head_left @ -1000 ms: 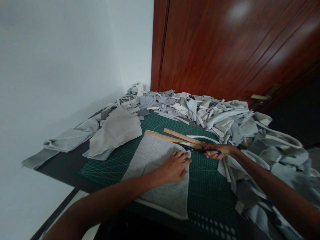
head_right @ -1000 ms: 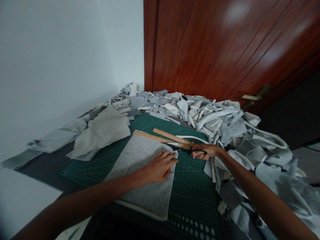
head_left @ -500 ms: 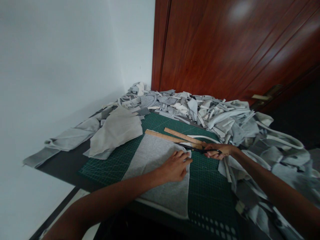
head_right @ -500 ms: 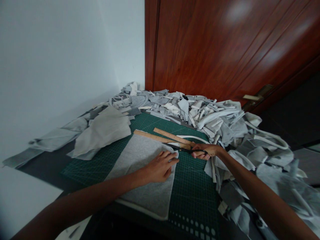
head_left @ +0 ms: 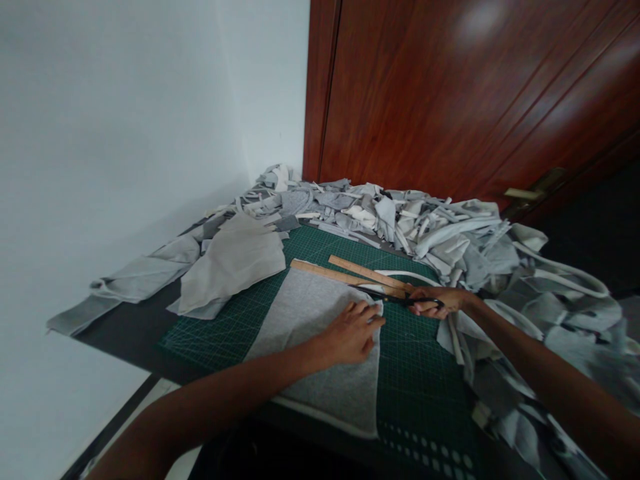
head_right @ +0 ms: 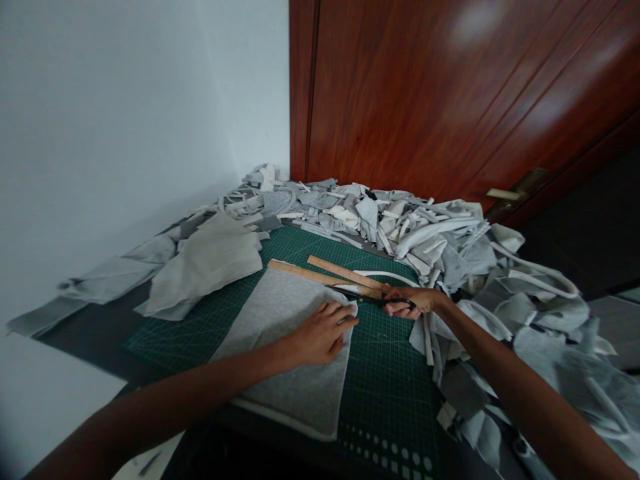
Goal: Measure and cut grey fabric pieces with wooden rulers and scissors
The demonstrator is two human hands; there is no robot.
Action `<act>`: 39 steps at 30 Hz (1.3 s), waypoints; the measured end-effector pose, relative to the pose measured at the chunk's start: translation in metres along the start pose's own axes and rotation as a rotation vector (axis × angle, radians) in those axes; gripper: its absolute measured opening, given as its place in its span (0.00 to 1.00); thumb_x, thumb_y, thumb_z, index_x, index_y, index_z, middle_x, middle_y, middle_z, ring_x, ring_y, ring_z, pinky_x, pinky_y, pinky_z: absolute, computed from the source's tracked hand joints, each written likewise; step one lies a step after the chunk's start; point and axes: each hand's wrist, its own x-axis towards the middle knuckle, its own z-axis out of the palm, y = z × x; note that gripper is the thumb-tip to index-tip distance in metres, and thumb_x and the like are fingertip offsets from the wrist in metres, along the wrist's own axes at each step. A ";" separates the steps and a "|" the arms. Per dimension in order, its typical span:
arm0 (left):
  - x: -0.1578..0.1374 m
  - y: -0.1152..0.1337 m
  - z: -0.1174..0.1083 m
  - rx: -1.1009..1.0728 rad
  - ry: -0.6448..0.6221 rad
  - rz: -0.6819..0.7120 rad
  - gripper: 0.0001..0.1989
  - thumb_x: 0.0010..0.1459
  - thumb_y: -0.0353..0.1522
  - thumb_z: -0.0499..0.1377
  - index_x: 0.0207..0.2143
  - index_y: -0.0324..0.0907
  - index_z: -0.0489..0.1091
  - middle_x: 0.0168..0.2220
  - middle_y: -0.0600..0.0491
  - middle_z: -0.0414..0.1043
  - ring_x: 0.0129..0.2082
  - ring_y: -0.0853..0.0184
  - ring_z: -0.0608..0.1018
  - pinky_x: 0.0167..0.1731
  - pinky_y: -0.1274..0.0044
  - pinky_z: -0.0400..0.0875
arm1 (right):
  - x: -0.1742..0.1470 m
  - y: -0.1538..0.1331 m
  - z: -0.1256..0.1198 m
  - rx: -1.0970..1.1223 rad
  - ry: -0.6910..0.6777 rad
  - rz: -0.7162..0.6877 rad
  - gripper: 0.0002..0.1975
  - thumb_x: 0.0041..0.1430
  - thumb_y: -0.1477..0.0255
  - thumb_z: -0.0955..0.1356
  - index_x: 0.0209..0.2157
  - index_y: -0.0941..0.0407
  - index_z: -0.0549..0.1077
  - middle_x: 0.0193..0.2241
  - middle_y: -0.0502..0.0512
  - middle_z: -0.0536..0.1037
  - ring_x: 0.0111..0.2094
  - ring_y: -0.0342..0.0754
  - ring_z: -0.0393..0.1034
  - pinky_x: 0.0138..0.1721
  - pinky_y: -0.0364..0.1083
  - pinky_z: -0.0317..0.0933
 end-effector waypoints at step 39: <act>0.000 0.001 0.001 0.013 0.000 -0.005 0.22 0.64 0.30 0.56 0.61 0.41 0.67 0.66 0.46 0.64 0.62 0.56 0.66 0.61 0.65 0.62 | 0.015 -0.011 0.002 0.026 -0.124 -0.077 0.34 0.54 0.40 0.72 0.38 0.58 0.69 0.18 0.36 0.54 0.15 0.33 0.41 0.13 0.36 0.42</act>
